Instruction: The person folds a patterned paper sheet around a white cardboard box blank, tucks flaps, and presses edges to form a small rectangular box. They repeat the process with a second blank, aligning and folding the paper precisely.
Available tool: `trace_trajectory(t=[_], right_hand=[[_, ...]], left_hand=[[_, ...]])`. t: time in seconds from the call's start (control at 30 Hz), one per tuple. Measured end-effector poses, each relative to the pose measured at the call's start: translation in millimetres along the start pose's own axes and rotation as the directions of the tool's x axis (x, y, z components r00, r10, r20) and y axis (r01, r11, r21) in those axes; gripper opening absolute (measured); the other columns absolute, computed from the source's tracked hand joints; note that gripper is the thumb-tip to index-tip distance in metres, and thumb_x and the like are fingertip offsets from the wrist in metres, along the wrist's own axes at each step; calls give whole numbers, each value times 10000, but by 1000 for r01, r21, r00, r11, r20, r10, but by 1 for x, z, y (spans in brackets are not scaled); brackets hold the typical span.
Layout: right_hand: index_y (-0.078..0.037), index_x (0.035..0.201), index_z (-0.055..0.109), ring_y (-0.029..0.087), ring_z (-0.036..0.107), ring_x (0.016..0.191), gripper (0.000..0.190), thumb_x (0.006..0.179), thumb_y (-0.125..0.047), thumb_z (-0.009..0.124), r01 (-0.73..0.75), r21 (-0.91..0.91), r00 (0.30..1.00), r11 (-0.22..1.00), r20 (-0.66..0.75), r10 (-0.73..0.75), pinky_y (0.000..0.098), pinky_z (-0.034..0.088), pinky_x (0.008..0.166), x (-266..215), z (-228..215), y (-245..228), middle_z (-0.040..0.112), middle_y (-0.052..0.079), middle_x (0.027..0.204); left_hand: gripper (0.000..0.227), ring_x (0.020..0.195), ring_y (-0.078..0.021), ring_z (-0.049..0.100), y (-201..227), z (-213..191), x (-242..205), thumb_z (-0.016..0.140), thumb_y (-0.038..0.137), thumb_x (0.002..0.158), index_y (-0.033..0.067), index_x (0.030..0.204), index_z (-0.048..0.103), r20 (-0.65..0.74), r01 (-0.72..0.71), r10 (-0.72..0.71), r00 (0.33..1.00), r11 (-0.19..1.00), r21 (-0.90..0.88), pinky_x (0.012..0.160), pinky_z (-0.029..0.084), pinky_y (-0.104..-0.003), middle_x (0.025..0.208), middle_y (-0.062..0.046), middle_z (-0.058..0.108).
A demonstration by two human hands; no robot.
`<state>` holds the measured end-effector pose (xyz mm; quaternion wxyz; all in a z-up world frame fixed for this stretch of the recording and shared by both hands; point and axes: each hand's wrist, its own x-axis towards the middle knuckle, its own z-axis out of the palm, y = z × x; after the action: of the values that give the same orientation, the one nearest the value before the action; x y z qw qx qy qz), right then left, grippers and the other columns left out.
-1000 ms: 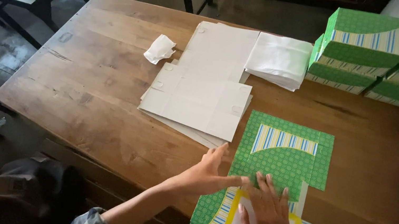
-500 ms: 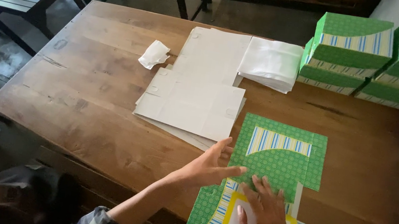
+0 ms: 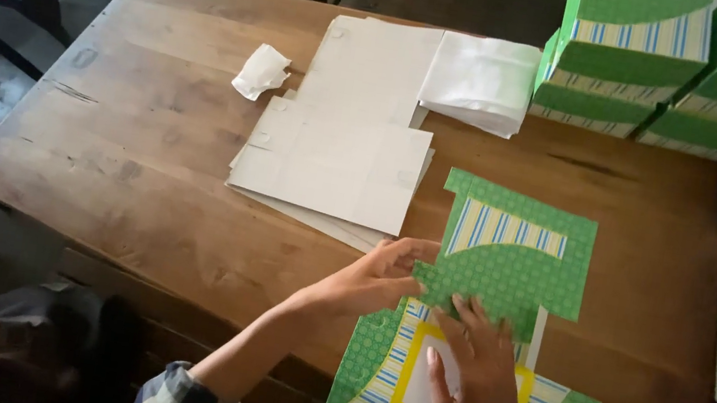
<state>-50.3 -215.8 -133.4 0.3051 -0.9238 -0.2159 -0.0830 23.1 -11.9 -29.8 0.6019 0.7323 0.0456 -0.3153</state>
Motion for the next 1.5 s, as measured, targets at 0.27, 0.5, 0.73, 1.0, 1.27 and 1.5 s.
trace_trajectory(t=[0.27,0.5,0.73,1.0,1.27,1.5], right_hand=[[-147,1432,551,376,402,1485,571,880,-201,685,-1,24,1000,1000,24,0,646,239,1217,0,0,1,516,146,1534],[-251,1546,446,387,235,1545,630,935,-261,602,69,-77,996,995,57,-65,602,129,1231,5,-3,-6,298,241,1645],[-228,1588,369,410,188,1559,612,997,-322,497,87,-192,994,978,77,-74,566,132,1241,3,5,-5,241,273,1657],[-260,1581,379,374,264,1556,576,1022,-388,442,106,-317,994,942,69,-89,528,224,1235,5,1,-9,294,218,1668],[-344,1591,365,349,395,1483,616,992,-429,478,139,-408,988,903,117,-99,501,345,1173,10,-7,0,396,196,1614],[-333,1599,355,346,402,1489,664,960,-378,528,162,-414,986,896,92,-136,505,344,1168,10,-8,-1,397,194,1618]], left_hand=[[568,1051,-171,567,-33,-10,17,560,140,932,136,1486,431,54,-118,120,991,993,-27,722,520,-293,1315,-103,567],[814,1233,-312,657,-18,-7,-3,709,297,836,130,1531,319,-112,35,-40,993,999,-39,871,636,-415,1438,-208,559],[327,892,-187,768,-46,5,-4,740,196,891,69,1189,695,-184,-92,126,975,979,182,806,668,-298,1057,-87,795],[553,787,-197,622,-59,30,-12,682,199,927,-25,1419,564,-293,-299,464,836,833,466,705,541,-352,910,-85,669],[530,956,-220,667,-65,43,-10,649,115,905,36,1422,563,-366,-308,461,808,861,405,863,569,-352,1143,-125,696],[594,1314,-334,545,-69,60,-12,582,36,899,8,1484,480,-364,-384,541,759,822,421,1056,506,-467,1392,-189,519]])
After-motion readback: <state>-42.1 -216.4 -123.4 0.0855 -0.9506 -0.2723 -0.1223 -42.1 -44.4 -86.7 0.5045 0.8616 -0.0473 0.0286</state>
